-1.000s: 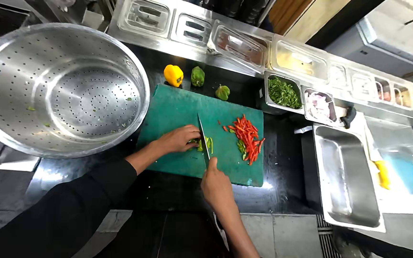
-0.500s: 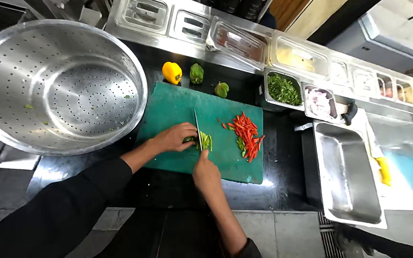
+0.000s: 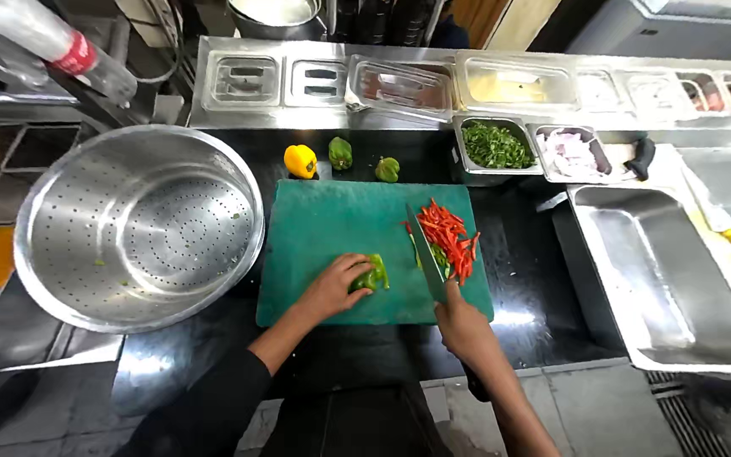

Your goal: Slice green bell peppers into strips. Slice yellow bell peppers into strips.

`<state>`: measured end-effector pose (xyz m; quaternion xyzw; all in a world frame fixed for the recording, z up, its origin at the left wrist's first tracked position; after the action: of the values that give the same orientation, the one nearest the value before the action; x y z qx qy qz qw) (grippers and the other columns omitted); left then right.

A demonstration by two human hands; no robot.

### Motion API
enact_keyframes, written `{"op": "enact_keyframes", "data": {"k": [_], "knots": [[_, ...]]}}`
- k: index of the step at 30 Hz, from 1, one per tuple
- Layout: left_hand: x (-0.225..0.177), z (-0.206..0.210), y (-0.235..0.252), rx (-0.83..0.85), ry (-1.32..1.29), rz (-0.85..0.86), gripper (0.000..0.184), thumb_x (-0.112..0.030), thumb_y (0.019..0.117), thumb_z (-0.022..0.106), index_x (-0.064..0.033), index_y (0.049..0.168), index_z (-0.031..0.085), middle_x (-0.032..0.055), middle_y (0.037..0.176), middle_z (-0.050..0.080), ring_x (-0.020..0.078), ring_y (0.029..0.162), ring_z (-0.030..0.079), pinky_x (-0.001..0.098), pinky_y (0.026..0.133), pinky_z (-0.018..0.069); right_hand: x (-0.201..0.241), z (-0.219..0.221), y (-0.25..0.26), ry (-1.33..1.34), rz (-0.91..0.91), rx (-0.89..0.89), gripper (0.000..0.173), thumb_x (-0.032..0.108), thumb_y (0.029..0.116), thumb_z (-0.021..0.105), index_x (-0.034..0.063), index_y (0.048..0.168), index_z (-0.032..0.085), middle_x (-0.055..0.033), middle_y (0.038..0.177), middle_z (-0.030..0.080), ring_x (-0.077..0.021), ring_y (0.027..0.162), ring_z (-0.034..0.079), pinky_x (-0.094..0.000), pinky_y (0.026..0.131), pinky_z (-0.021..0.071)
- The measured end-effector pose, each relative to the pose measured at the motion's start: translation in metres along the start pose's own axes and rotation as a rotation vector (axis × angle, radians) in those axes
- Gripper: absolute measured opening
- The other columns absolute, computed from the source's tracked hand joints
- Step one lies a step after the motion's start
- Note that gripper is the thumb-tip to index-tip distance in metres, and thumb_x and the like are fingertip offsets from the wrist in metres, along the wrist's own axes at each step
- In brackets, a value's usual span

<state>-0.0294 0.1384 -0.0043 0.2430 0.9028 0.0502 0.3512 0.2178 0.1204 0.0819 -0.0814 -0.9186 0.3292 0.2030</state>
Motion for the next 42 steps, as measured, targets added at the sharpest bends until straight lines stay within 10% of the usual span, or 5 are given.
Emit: {"op": "enact_keyframes", "data": {"k": [14, 42], "knots": [[-0.014, -0.015, 0.040, 0.399, 0.087, 0.173, 0.026, -0.019, 0.1000, 0.066, -0.0029, 0.119, 0.071, 0.0128, 0.130, 0.066, 0.0281, 0.129, 0.059, 0.0408, 0.111, 0.0461, 0.029, 0.044, -0.022, -0.129, 0.003, 0.111, 0.037, 0.020, 0.1100, 0.037, 0.0104, 0.145, 0.041, -0.0201, 0.116, 0.067, -0.0379, 0.106, 0.070, -0.0534, 0.087, 0.0549], [0.007, -0.014, 0.035, 0.245, 0.005, 0.231, 0.025, -0.021, 0.0942, 0.073, -0.0012, 0.110, 0.073, 0.0148, 0.119, 0.070, 0.0294, 0.119, 0.065, 0.0401, 0.105, 0.0509, 0.056, 0.047, -0.031, -0.228, 0.020, 0.130, 0.038, 0.016, 0.1082, 0.040, 0.0105, 0.146, 0.041, -0.0188, 0.117, 0.068, -0.0359, 0.106, 0.070, -0.0511, 0.086, 0.0561]]}}
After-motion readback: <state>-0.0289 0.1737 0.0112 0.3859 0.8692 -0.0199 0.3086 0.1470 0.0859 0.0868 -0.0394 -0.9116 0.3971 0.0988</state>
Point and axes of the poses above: each hand's wrist, its own y-axis towards the middle knuckle, its own z-axis out of the palm, x = y × z, the point moved 2 cm from there along y, towards the middle knuckle
